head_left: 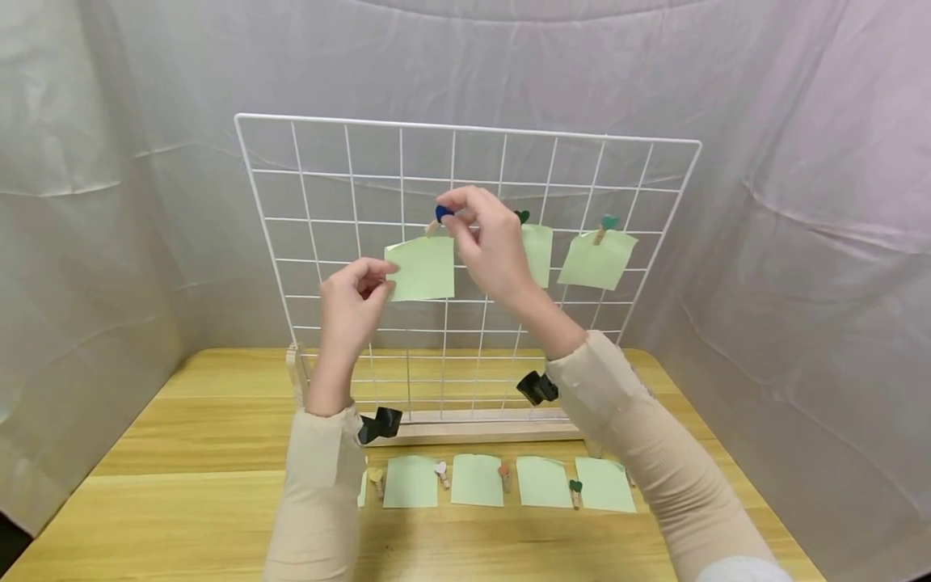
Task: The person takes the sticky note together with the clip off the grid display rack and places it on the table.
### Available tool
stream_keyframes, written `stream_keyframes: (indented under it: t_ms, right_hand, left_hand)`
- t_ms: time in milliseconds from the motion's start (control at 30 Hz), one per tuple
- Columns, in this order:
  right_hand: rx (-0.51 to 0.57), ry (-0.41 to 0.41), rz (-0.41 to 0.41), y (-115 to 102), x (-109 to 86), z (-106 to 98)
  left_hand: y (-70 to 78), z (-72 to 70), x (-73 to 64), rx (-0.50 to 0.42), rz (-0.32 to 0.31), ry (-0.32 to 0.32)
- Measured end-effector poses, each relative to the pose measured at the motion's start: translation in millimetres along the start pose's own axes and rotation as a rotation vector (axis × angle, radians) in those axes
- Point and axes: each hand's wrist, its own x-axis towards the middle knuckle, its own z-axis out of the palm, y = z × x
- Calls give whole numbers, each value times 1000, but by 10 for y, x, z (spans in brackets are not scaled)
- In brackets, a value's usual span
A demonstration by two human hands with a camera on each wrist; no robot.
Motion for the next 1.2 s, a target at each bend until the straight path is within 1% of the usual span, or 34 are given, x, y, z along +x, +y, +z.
stream_keyframes:
  t_ms: [167,300,433,533,600,700,800,1200]
  right_hand:
    - [73,-7,5,30,-73,-1]
    - [54,-10,4,48,-125,-15]
    - [46,-25,48,64,-172,-25]
    - [91,-47,97,72,-214,-22]
    - [121,-57,116,82,-243,-18]
    - [154,-72,120,98,-278,-8]
    - [162,-81,124,113,-310,1]
    - [233,-88,194,117,-451,13]
  left_hand:
    - [-21,2,-45,-11,2,2]
    - [-37,-2,-81,-29,-6,0]
    - [-45,-6,-121,-27,-20,-15]
    - [-53,-8,-151,-25,-27,-24]
    - [-55,-9,-172,-21,-30,-28]
    - [-61,-8,-201,-16,-39,-35]
    - [-62,-13,-236,-18,-47,-35]
    - [-117,-47,-365,-39,-72,-25]
